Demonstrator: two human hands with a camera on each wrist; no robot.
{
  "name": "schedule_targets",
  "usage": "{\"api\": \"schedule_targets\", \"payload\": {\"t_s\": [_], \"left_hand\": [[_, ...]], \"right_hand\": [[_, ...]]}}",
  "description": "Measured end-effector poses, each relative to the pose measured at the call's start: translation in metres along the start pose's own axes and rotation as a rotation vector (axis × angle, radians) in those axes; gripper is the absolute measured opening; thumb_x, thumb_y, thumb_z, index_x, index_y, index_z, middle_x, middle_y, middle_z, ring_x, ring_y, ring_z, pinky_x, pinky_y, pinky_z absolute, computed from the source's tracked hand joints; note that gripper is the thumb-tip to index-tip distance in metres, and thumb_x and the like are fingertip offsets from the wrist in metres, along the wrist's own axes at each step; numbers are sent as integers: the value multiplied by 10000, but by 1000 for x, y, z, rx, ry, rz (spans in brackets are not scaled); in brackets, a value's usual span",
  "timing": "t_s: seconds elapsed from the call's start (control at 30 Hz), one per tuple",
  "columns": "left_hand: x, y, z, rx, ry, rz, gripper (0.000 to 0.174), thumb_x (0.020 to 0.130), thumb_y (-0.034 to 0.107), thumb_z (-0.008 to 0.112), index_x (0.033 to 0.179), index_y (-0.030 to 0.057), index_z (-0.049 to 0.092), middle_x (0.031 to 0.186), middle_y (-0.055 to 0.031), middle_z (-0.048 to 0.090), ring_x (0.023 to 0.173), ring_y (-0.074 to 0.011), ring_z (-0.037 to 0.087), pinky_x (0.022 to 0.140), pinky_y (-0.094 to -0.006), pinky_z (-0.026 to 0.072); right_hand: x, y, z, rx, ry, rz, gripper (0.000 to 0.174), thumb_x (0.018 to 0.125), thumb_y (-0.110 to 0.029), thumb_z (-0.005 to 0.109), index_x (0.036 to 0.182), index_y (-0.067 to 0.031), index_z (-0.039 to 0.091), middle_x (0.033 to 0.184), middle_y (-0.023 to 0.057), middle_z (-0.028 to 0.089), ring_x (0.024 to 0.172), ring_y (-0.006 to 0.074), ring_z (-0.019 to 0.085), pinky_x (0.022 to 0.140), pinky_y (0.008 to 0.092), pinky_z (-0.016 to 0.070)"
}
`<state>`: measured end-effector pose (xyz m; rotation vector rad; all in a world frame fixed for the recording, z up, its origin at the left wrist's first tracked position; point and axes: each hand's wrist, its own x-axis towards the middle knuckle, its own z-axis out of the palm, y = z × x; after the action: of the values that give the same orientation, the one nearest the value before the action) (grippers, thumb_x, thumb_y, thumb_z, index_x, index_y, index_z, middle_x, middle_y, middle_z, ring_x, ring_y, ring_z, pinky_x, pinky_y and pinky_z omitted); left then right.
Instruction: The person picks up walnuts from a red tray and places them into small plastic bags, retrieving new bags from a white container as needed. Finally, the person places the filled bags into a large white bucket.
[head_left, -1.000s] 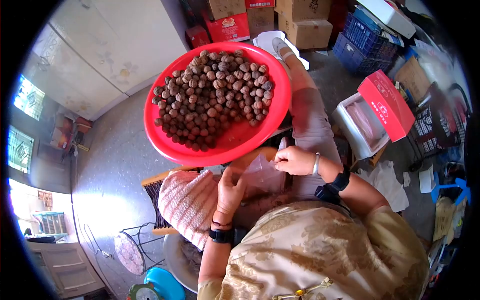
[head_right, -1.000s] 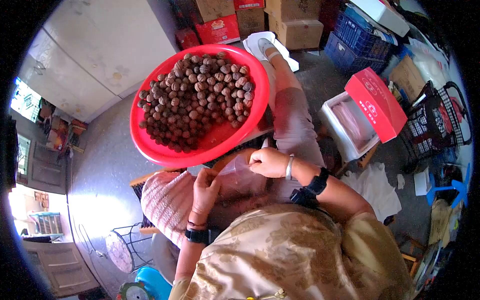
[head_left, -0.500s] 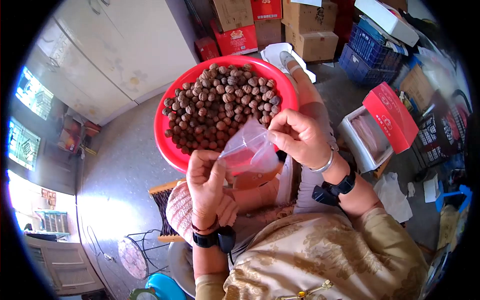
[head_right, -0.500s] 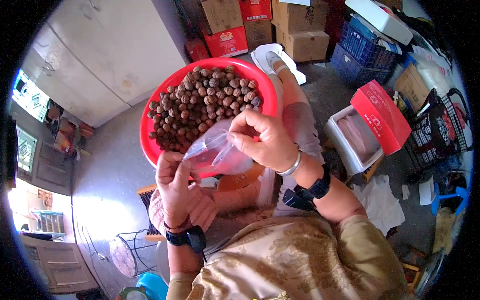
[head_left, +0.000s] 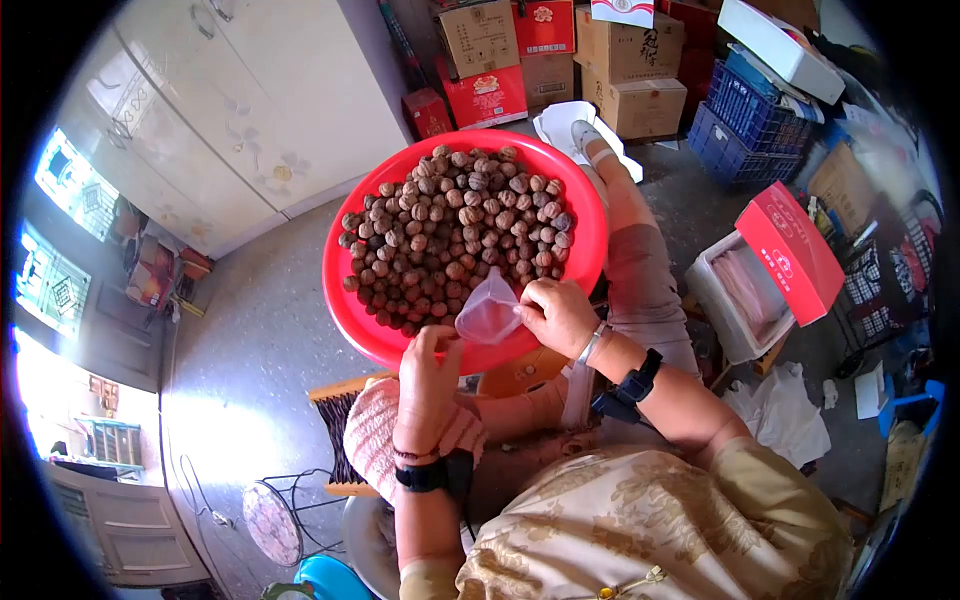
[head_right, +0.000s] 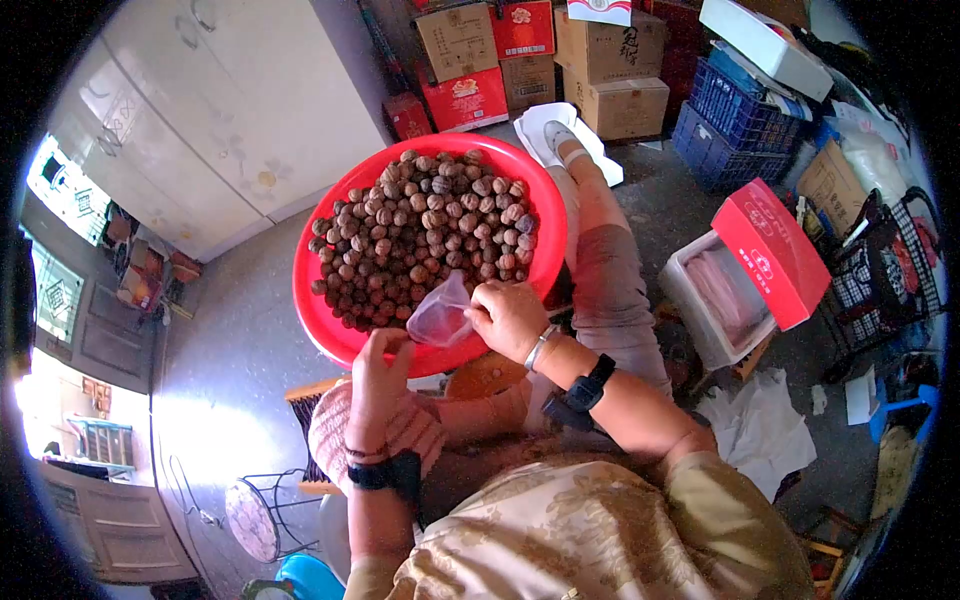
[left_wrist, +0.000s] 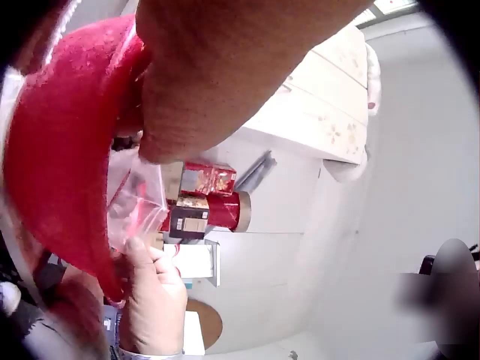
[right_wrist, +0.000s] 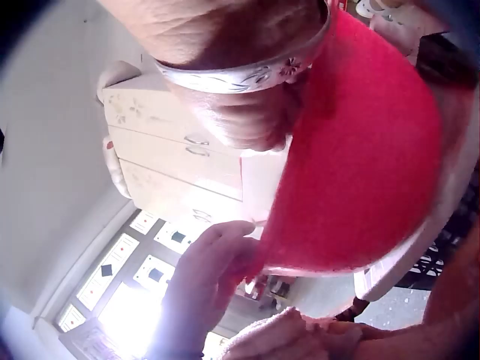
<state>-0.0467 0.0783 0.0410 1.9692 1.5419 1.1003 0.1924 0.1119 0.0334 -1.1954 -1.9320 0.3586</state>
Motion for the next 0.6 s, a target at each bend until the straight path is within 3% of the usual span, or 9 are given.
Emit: {"api": "schedule_targets", "payload": {"t_s": [0.03,0.1,0.13,0.6], "left_hand": [[-3,0,-5,2,-1,0,223,817,111,705,1014,27,641,843,-133,662,793,-283,650,727,-352,522],[-9,6,-22,251,-214,147,320,773,200,740,1022,26,640,991,-178,654,1005,-370,585,919,-446,454],[-9,12,-29,278,-290,118,413,736,263,762,1054,29,641,1061,-174,644,1080,-362,553,983,-460,411],[-2,-7,-32,441,-318,259,435,738,365,746,1003,34,653,997,-164,669,1025,-324,594,985,-448,383]], "right_hand": [[0,2,2,2,1,1,176,802,-164,705,767,-63,565,729,126,630,650,356,610,608,465,471],[0,5,8,-66,31,25,171,826,-190,678,777,-72,565,718,130,633,643,362,606,604,466,468],[-1,6,10,-64,32,25,171,826,-190,678,777,-72,565,718,130,633,643,362,606,604,466,468],[-1,13,13,-126,65,-33,177,841,-201,638,765,-82,531,649,121,607,601,354,597,576,465,456]]}}
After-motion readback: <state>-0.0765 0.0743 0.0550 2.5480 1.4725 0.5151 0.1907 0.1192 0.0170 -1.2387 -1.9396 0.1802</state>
